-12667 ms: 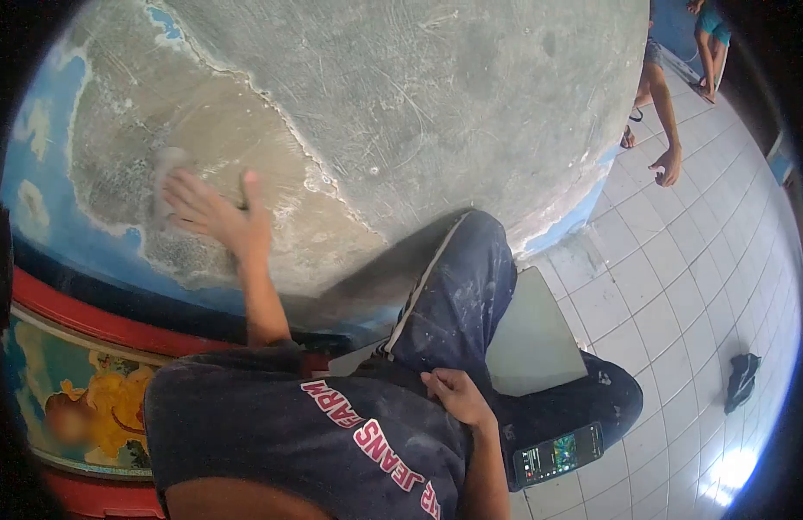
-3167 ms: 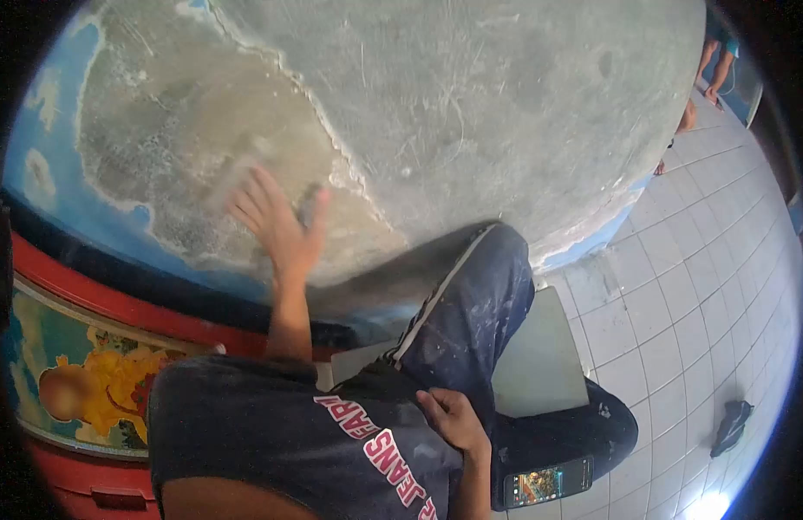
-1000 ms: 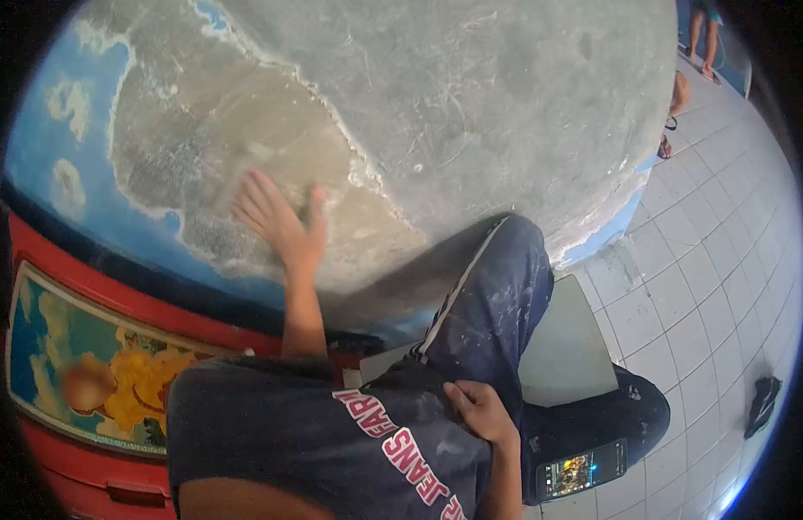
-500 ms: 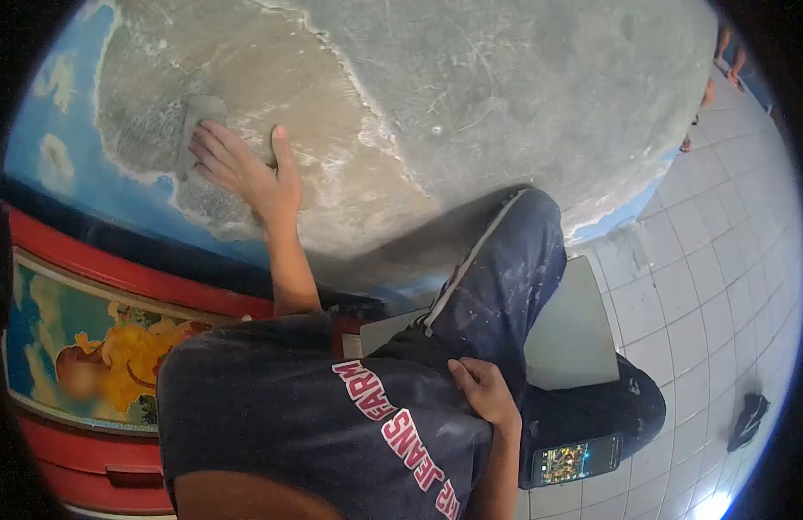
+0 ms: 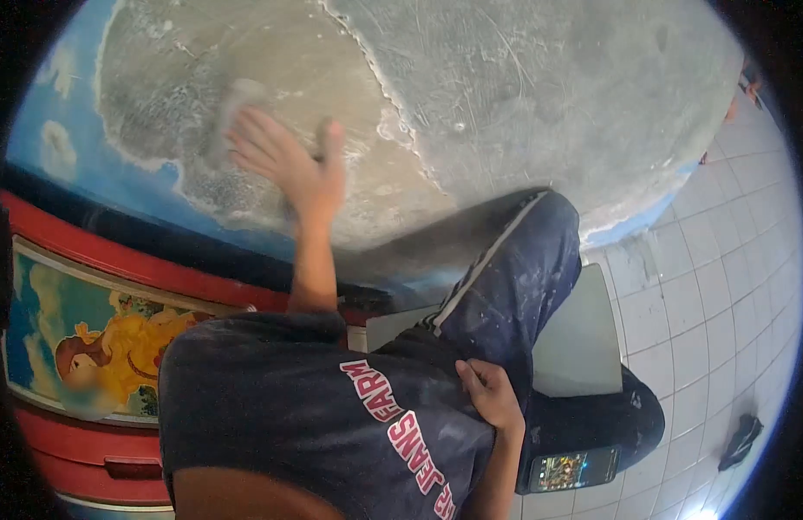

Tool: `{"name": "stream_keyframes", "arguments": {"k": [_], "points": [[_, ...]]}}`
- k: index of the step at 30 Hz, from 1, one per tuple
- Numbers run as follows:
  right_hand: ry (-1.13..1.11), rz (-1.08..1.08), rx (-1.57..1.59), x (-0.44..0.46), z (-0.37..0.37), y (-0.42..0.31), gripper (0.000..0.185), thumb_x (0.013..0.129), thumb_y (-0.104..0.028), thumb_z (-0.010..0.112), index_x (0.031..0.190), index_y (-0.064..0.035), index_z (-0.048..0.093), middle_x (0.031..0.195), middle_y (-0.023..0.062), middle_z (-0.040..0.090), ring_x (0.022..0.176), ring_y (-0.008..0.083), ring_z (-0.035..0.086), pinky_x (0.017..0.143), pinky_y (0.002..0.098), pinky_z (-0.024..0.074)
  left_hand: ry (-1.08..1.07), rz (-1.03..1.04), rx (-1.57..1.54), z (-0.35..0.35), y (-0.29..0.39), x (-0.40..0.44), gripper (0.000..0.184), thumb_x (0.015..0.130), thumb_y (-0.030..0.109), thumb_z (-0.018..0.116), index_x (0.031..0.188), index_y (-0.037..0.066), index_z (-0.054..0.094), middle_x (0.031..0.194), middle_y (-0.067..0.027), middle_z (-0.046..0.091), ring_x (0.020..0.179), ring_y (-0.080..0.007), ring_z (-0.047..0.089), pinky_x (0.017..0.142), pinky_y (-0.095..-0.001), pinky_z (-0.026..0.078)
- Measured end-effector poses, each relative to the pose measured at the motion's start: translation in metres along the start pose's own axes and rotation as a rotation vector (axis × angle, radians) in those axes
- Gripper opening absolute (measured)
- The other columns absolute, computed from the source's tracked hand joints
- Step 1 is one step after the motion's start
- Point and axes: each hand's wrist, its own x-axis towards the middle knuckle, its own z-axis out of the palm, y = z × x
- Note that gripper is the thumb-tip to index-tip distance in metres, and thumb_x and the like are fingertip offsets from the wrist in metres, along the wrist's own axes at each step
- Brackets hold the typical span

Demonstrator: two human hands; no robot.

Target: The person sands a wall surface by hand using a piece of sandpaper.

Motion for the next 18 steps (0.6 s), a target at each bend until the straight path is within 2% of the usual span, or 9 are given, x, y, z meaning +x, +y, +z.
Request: {"name": "stream_keyframes", "arguments": {"k": [1, 3, 4, 6, 8, 10, 11, 15, 18], "points": [[0.004, -0.013, -0.001, 0.002, 0.0, 0.002, 0.042, 0.101, -0.027, 0.058, 0.069, -0.0008, 0.054, 0.06, -0.0036, 0.044, 0.059, 0.0054, 0.038, 0.053, 0.0271, 0.0329, 0.013, 0.005, -0.003, 0.006, 0.001, -0.018, 0.103, 0.091, 0.067, 0.049, 0.15, -0.013, 0.02, 0.153, -0.0355, 0.02, 0.141, -0.0565, 0.012, 0.113, -0.0683, -0.001], [0.04, -0.089, -0.001, 0.002, 0.001, 0.01, 0.042, 0.101, -0.027, 0.058, 0.068, -0.0008, 0.054, 0.06, -0.0031, 0.044, 0.059, 0.0054, 0.038, 0.053, 0.0276, 0.0324, -0.316, 0.074, 0.091, 0.006, 0.01, -0.054, 0.106, 0.09, 0.065, 0.051, 0.154, -0.007, 0.008, 0.156, -0.0374, 0.011, 0.145, -0.055, 0.002, 0.114, -0.0656, -0.006], [0.056, -0.088, 0.008, 0.003, 0.002, 0.013, 0.042, 0.101, -0.027, 0.058, 0.068, -0.0008, 0.054, 0.06, -0.0031, 0.044, 0.059, 0.0054, 0.038, 0.053, 0.0276, 0.0324, -0.318, 0.085, 0.076, 0.007, 0.01, -0.054, 0.106, 0.09, 0.065, 0.051, 0.154, -0.007, 0.008, 0.156, -0.0374, 0.011, 0.145, -0.055, 0.002, 0.114, -0.0656, -0.006], [0.038, -0.092, 0.029, 0.001, 0.001, 0.018, 0.042, 0.101, -0.027, 0.058, 0.068, -0.0009, 0.054, 0.059, -0.0029, 0.043, 0.058, 0.0057, 0.038, 0.053, 0.0281, 0.0326, -0.348, 0.01, 0.083, -0.005, 0.004, -0.047, 0.105, 0.089, 0.069, 0.049, 0.149, -0.013, 0.022, 0.151, -0.0348, 0.024, 0.138, -0.0556, 0.017, 0.111, -0.0689, 0.001], [0.019, -0.034, 0.05, -0.002, 0.0, 0.008, 0.041, 0.101, -0.026, 0.058, 0.069, -0.0006, 0.054, 0.059, -0.0027, 0.042, 0.058, 0.006, 0.038, 0.053, 0.0286, 0.0331, -0.267, -0.031, 0.041, -0.012, 0.002, -0.013, 0.103, 0.09, 0.067, 0.049, 0.149, -0.012, 0.022, 0.15, -0.0358, 0.025, 0.138, -0.0562, 0.017, 0.111, -0.0688, 0.001], [-0.011, 0.0, 0.06, -0.001, 0.0, 0.007, 0.041, 0.101, -0.026, 0.058, 0.069, -0.0002, 0.054, 0.059, -0.0025, 0.042, 0.058, 0.0063, 0.038, 0.053, 0.0292, 0.0336, -0.005, 0.013, 0.016, -0.015, -0.004, 0.01, 0.104, 0.09, 0.067, 0.049, 0.151, -0.011, 0.018, 0.153, -0.0359, 0.022, 0.14, -0.0566, 0.015, 0.112, -0.0686, -0.001], [-0.009, -0.017, 0.038, 0.001, -0.001, 0.012, 0.041, 0.101, -0.026, 0.058, 0.069, -0.0002, 0.054, 0.059, -0.0026, 0.042, 0.058, 0.0062, 0.038, 0.053, 0.0289, 0.0337, 0.003, 0.015, 0.025, -0.012, -0.005, 0.003, 0.104, 0.09, 0.067, 0.049, 0.151, -0.011, 0.018, 0.153, -0.0359, 0.022, 0.14, -0.0566, 0.015, 0.112, -0.0686, -0.001], [0.034, -0.003, 0.01, 0.0, 0.0, 0.002, 0.042, 0.101, -0.026, 0.058, 0.069, -0.0004, 0.054, 0.059, -0.0028, 0.044, 0.058, 0.0056, 0.038, 0.053, 0.0277, 0.0336, -0.183, 0.123, 0.094, 0.008, -0.011, -0.049, 0.101, 0.092, 0.065, 0.048, 0.153, -0.009, 0.013, 0.157, -0.0345, 0.016, 0.144, -0.0543, 0.012, 0.112, -0.0688, -0.004], [0.043, -0.065, 0.017, -0.001, -0.001, 0.006, 0.042, 0.102, -0.026, 0.057, 0.069, -0.0005, 0.055, 0.059, -0.003, 0.045, 0.058, 0.0053, 0.038, 0.053, 0.0267, 0.0334, -0.318, 0.129, 0.156, -0.007, -0.012, -0.024, 0.102, 0.092, 0.064, 0.049, 0.153, -0.008, 0.01, 0.157, -0.0344, 0.015, 0.145, -0.0534, 0.01, 0.112, -0.0701, -0.004]]}}
